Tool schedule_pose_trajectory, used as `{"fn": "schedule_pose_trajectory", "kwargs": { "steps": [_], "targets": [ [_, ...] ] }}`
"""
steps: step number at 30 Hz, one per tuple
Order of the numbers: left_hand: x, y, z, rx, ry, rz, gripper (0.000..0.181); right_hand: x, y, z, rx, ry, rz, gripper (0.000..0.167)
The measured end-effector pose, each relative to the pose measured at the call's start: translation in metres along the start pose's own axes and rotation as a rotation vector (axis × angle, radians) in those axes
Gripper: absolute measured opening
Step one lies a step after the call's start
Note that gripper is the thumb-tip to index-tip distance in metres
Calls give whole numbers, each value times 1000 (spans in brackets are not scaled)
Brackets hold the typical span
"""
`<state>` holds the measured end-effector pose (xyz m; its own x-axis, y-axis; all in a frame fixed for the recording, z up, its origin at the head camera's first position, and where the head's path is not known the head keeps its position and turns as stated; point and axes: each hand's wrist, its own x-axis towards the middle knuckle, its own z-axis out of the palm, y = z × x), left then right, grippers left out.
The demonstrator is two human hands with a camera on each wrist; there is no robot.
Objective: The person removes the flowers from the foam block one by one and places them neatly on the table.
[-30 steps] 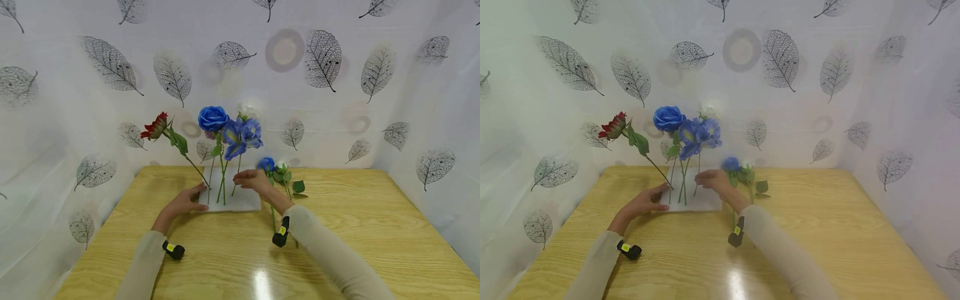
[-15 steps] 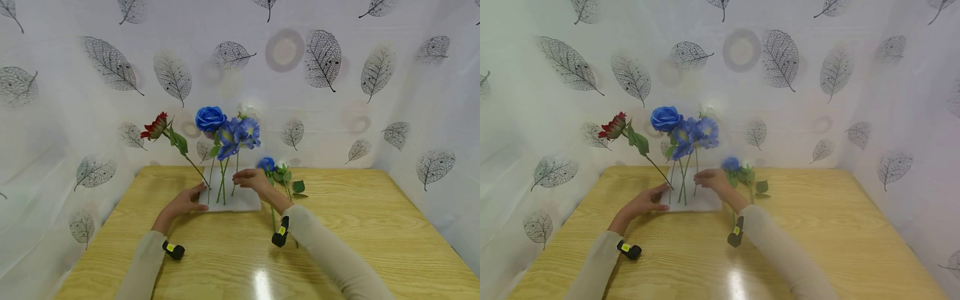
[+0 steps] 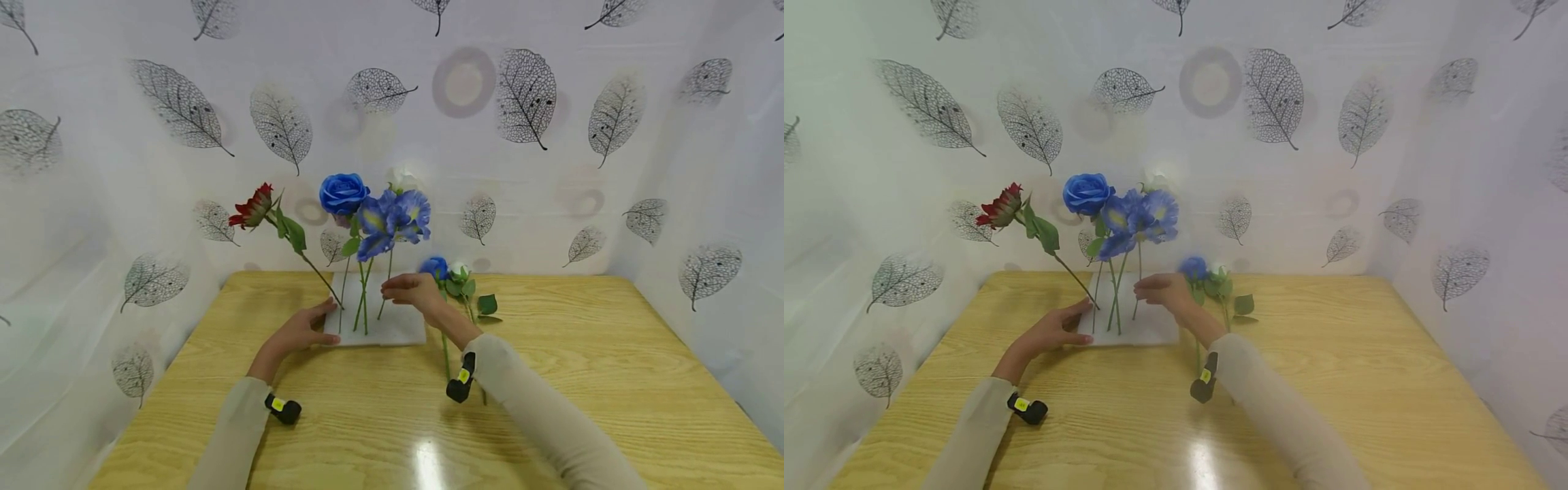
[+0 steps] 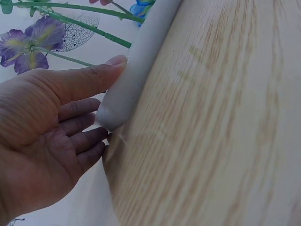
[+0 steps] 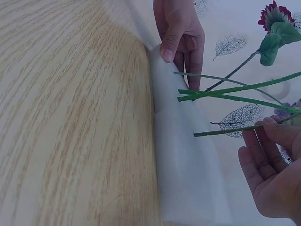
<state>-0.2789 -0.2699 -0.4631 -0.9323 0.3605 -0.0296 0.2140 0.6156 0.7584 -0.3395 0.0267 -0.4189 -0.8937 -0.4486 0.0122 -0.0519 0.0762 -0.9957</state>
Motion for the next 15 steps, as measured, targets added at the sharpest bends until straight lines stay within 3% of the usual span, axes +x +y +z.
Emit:
{"fn": "schedule_pose_trajectory", "kwargs": {
  "steps": [15],
  "targets": [
    [0,-1,0,10,7,-2,88,-9,-5,-12,13,31,13,26]
  ]
}}
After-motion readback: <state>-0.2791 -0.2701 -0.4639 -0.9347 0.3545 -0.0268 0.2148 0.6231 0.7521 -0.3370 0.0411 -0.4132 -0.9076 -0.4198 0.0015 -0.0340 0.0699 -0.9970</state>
